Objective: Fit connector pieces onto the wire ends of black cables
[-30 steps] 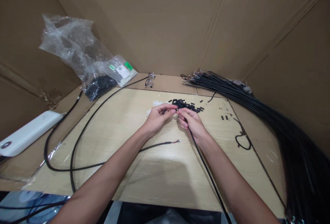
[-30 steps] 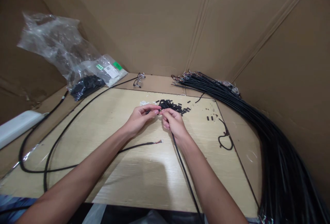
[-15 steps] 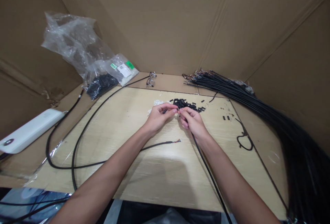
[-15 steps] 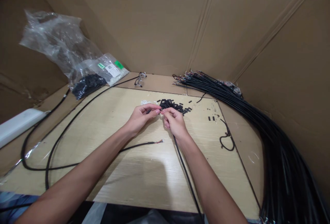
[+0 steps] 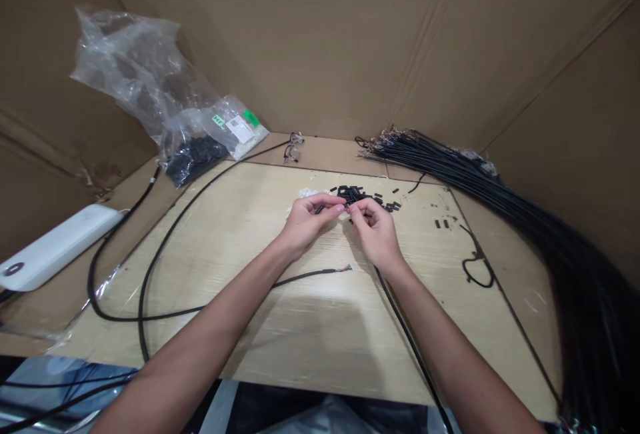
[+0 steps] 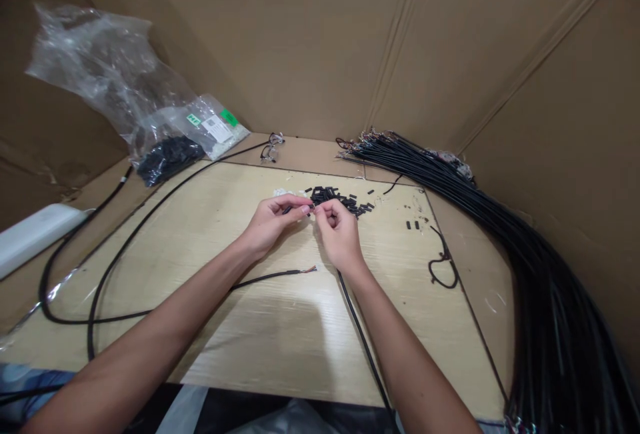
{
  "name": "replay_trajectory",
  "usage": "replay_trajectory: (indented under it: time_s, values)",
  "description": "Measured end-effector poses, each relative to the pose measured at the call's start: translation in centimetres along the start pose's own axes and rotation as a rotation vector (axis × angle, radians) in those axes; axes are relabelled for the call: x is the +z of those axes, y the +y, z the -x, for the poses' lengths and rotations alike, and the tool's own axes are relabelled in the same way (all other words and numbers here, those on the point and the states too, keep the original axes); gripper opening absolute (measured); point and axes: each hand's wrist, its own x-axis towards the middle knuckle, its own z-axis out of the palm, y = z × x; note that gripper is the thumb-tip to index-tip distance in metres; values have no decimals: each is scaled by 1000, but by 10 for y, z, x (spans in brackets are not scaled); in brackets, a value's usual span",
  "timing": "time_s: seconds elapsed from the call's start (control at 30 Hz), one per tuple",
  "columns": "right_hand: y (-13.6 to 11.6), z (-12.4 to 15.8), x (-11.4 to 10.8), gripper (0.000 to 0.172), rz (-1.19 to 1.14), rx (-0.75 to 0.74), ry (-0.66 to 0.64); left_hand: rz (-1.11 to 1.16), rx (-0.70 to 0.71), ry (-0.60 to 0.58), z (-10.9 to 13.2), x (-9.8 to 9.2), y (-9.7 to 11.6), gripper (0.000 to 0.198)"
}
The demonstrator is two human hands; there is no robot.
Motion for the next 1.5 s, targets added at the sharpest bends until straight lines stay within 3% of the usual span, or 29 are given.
replay_trajectory:
  time_s: [0.3, 0.5, 0.83, 1.2, 1.37, 1.5]
  values:
    - [-3, 6, 1, 22, 134, -114, 50, -6, 11, 73, 2, 4, -1, 37]
    - [-5, 7, 1, 24, 122, -104, 28, -7, 27, 101, 2, 5, -6, 34]
    - [-9, 1, -2, 44, -86, 72, -124, 5, 45, 70, 3, 4, 0, 30]
    - [-13, 4, -1, 44, -290, 230, -155, 38, 26, -25, 2, 1, 3, 37]
    - [-14, 4, -2, 47, -364, 289, -157, 48, 28, -18, 2, 1, 3, 34]
    - [-17, 2, -8, 38, -387, 344, -194, -9, 42, 8, 2, 1, 3, 31]
